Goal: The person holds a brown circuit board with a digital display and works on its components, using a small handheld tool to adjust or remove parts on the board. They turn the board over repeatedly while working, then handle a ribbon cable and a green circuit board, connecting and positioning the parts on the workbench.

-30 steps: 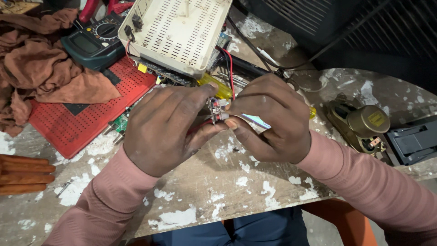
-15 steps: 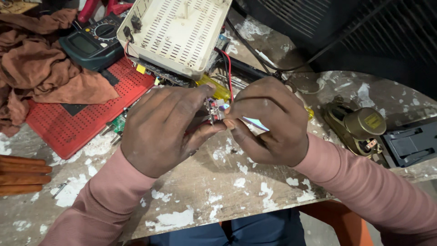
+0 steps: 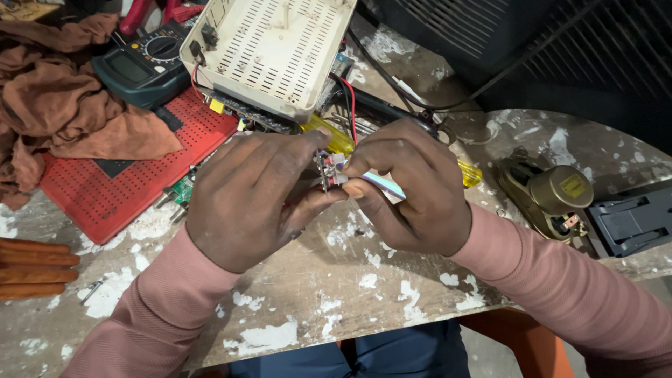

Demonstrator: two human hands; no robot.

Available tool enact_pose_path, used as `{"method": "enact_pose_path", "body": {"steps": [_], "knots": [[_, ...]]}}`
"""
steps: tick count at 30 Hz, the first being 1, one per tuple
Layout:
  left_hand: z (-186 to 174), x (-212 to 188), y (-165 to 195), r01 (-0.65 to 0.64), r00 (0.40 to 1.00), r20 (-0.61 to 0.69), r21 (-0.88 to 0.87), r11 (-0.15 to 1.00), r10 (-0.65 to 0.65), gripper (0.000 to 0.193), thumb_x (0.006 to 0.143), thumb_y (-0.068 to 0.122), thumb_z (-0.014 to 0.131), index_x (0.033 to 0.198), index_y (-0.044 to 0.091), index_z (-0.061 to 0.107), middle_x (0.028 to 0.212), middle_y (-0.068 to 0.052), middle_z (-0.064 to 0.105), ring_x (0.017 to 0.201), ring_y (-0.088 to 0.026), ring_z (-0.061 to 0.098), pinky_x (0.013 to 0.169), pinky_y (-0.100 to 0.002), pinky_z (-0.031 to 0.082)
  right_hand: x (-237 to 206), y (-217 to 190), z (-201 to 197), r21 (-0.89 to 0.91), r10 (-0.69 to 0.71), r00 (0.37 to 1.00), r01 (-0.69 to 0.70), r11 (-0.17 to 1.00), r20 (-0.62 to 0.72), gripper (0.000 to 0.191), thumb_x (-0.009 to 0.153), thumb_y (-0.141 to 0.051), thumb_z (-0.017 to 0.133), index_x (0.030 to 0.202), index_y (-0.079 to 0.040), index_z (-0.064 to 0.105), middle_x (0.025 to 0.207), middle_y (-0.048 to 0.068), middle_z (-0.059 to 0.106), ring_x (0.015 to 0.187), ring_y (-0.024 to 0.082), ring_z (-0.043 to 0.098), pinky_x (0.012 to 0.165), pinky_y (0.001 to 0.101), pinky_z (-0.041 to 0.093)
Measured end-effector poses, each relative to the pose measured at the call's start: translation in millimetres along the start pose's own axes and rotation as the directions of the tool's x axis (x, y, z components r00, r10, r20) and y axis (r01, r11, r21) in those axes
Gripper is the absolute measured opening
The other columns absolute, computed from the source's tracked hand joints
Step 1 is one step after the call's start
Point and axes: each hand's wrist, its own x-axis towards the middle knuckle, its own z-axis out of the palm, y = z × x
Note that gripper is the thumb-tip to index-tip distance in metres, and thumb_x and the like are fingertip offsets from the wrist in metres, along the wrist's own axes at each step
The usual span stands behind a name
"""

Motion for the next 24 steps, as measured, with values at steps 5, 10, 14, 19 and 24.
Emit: {"method": "enact_pose_path", "body": {"steps": [5, 10, 14, 19, 24], "knots": [[0.2, 0.6, 0.2, 0.004, 1.000, 0.004, -0.001, 1.000, -0.004, 0.053, 0.093, 0.034, 0.083, 0.127, 0.000, 0.061, 0.106, -0.014, 0.069, 0.094, -0.030, 0.069, 0.081, -0.040, 0.055, -0.9, 1.9, 0.3, 0.033, 0.020, 0.999, -0.021, 0.999, 0.025, 0.018, 0.104, -0.015, 0.070, 0.108, 0.000, 0.061, 0.098, 0.011, 0.066, 0.088, 0.024, 0.066, 0.073, 0.0331, 0.053], [-0.2, 1.4, 0.5, 0.002, 1.000, 0.005, -0.005, 1.000, -0.002, 0.054, 0.093, 0.034, 0.084, 0.127, -0.001, 0.061, 0.106, -0.014, 0.069, 0.095, -0.031, 0.069, 0.082, -0.041, 0.056, -0.6, 1.6, 0.6, 0.035, 0.011, 1.000, -0.012, 0.999, 0.011, 0.018, 0.104, -0.014, 0.071, 0.108, -0.001, 0.060, 0.100, 0.011, 0.067, 0.090, 0.025, 0.067, 0.074, 0.0329, 0.053], [-1.2, 2.2, 0.7, -0.003, 1.000, 0.011, -0.014, 1.000, 0.003, 0.054, 0.092, 0.033, 0.084, 0.127, -0.002, 0.061, 0.106, -0.015, 0.069, 0.094, -0.031, 0.069, 0.082, -0.041, 0.056, 0.6, -1.5, 0.0, 0.035, -0.011, 1.000, 0.011, 0.999, -0.015, 0.019, 0.098, -0.006, 0.074, 0.109, -0.001, 0.059, 0.102, 0.011, 0.067, 0.092, 0.025, 0.067, 0.075, 0.0333, 0.055], [-1.9, 2.4, 0.6, -0.008, 1.000, 0.011, -0.007, 1.000, 0.008, 0.053, 0.092, 0.031, 0.084, 0.126, -0.002, 0.061, 0.106, -0.016, 0.069, 0.095, -0.032, 0.069, 0.082, -0.042, 0.056, 2.6, -4.1, -2.0, 0.020, 0.002, 1.000, -0.002, 1.000, -0.006, 0.021, 0.095, -0.001, 0.077, 0.109, -0.001, 0.061, 0.102, 0.011, 0.067, 0.092, 0.026, 0.067, 0.075, 0.0335, 0.054], [-0.6, 2.0, 0.5, -0.007, 1.000, 0.005, -0.007, 1.000, 0.007, 0.052, 0.093, 0.031, 0.084, 0.126, -0.002, 0.060, 0.105, -0.015, 0.069, 0.093, -0.031, 0.068, 0.080, -0.041, 0.056, 2.4, -5.0, -2.1, -0.006, 0.018, 1.000, -0.018, 1.000, 0.001, 0.018, 0.098, -0.008, 0.077, 0.106, -0.001, 0.063, 0.099, 0.010, 0.068, 0.089, 0.027, 0.067, 0.075, 0.0340, 0.053]]}}
